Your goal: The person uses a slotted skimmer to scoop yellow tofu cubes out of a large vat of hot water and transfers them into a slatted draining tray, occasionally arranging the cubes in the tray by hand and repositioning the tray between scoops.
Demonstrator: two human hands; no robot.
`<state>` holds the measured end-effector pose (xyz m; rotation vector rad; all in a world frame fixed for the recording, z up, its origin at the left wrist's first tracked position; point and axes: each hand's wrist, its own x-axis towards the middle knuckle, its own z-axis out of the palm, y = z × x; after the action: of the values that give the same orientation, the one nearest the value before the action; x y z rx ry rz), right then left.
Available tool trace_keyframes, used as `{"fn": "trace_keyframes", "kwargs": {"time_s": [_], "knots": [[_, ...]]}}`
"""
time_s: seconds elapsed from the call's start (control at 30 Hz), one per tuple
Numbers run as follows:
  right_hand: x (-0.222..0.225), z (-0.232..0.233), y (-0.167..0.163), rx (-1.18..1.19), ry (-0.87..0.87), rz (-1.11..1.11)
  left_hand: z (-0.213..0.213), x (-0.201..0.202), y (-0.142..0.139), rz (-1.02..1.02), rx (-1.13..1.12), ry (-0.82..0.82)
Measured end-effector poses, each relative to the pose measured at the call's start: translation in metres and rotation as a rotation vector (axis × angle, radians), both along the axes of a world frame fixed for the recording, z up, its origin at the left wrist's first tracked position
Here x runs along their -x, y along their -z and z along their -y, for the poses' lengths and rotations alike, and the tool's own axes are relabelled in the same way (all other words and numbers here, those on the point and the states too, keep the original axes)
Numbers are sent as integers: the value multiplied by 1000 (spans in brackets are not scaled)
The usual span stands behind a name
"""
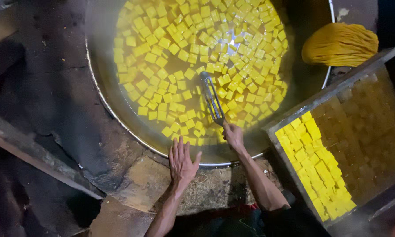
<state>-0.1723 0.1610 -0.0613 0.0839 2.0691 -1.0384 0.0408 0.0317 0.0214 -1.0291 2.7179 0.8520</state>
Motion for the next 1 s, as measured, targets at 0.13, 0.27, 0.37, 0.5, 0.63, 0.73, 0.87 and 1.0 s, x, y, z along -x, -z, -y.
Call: {"fn": "trace_keyframes", "kwargs": {"time_s": [0.13,0.27,0.37,0.5,0.63,0.73,0.87,1.0], "knots": [[13,23,1,-82,36,-77,4,1,0,24,-48,-14],[17,51,4,-176,6,-65,7,3,0,23,-50,-6],[15,84,16,-142,27,-121,8,6,-2,14,-54,-31],[37,160,39,114,250,-110,10,9,-4,1,-52,-51],[84,213,42,-8,195,-172,11,11,-4,4,-40,-76],[98,228,36,145,211,-237,13,11,-3,26,-31,-51],[103,222,36,206,186,-223,14,11,-2,48,-62,-51],[96,183,36,156,84,-331,13,8,1,85,-96,-51]]}}
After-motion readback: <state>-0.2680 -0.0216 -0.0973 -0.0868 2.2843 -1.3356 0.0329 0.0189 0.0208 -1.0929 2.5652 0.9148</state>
